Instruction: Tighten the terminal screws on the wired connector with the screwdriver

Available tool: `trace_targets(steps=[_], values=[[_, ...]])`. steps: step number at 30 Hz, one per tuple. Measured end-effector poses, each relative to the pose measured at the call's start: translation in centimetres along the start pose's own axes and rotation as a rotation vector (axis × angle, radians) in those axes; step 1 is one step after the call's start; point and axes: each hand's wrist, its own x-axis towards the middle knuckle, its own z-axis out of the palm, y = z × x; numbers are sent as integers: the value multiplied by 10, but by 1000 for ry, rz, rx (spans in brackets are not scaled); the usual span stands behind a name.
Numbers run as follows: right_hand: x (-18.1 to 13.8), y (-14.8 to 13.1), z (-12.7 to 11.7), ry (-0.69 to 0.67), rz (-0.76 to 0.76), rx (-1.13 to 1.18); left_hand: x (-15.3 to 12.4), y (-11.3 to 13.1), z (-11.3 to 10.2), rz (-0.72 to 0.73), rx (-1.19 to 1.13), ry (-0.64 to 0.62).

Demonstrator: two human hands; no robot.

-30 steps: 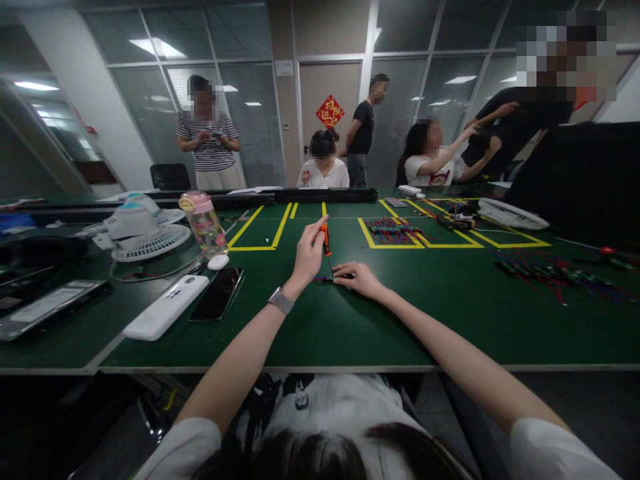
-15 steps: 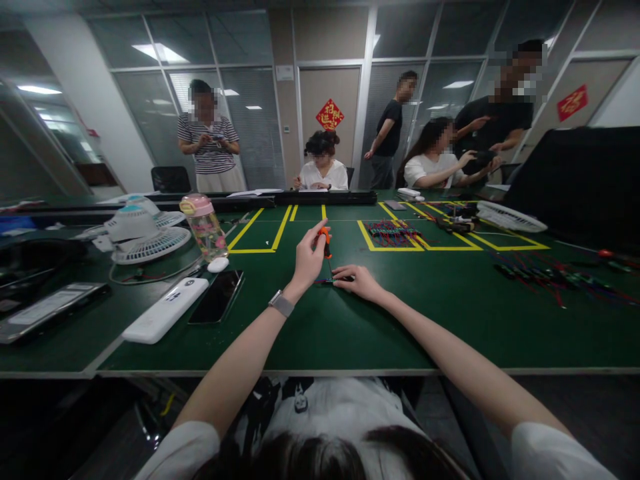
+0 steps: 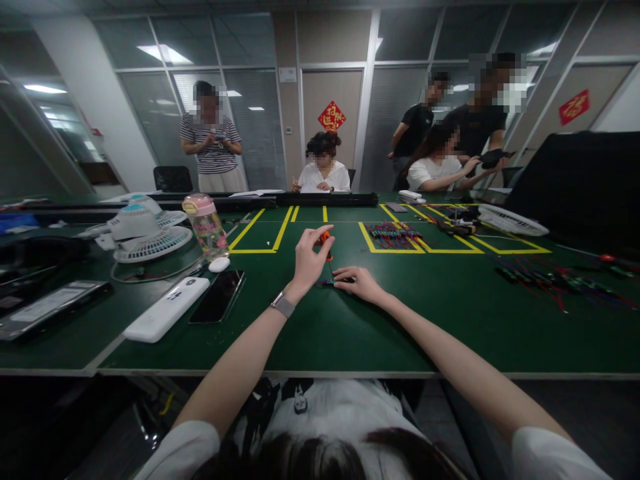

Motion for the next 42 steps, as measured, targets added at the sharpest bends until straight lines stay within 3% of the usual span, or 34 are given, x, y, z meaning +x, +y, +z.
trace_targets(steps=[3, 9, 14, 19, 25, 30, 36, 42], values=[[0, 1, 1, 3, -4, -6, 0, 2, -2, 24, 103, 24], [0, 3, 1, 1, -17, 9, 2, 0, 0, -18, -100, -3], [-1, 4, 0, -9, -18, 3, 3, -4, 0, -35, -18, 75], [0, 3, 0, -17, -17, -5, 3, -3, 1, -67, -140, -18], [0, 0, -1, -10, 1, 3, 3, -2, 0, -47, -41, 59], [0, 0, -1, -10, 0, 6, 4, -2, 0, -83, -152, -20], [0, 0, 0, 0, 0, -8, 3, -3, 1, -46, -71, 46], [0, -1, 0, 3, -5, -7, 4, -4, 2, -82, -183, -42]])
